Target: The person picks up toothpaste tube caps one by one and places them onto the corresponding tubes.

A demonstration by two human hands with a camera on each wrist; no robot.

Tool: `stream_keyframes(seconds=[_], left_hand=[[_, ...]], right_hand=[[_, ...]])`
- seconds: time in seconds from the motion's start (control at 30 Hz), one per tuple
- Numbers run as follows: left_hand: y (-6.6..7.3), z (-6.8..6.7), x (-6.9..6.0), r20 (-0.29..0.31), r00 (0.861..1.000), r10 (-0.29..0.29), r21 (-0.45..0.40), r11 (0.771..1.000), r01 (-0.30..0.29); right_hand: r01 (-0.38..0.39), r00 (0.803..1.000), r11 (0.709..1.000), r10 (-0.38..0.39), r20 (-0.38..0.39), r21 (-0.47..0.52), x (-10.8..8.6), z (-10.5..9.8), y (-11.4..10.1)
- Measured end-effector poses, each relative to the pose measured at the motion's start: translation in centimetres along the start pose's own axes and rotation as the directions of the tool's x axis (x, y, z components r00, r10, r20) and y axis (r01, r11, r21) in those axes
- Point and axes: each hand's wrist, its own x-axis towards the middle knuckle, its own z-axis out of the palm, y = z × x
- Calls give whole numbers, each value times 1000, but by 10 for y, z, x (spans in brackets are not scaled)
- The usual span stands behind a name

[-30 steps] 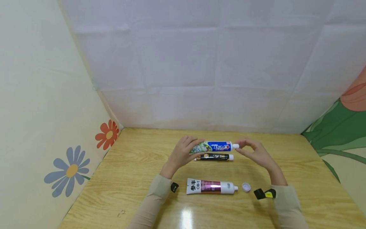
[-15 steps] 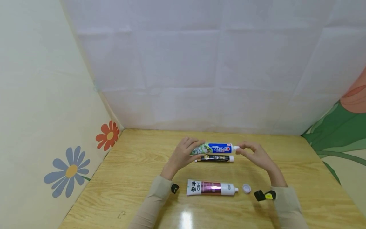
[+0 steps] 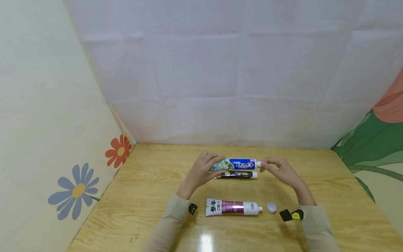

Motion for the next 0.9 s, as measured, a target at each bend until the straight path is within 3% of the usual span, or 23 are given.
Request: stream_keyframes(seconds=[0.47, 0.73, 0.9], left_hand=[[1, -1, 0, -20, 1000, 0, -11, 1000, 0], [1, -1, -1, -20, 1000, 0, 14, 1000, 1], [0, -1, -1, -18, 1000, -3, 11, 1000, 4]], right_hand=[[-41, 999, 999, 41, 3, 16, -1, 1, -2], [35, 998, 999, -33, -46, 31, -2, 1, 2], [69, 995, 996, -65, -71, 48, -1, 3, 23]])
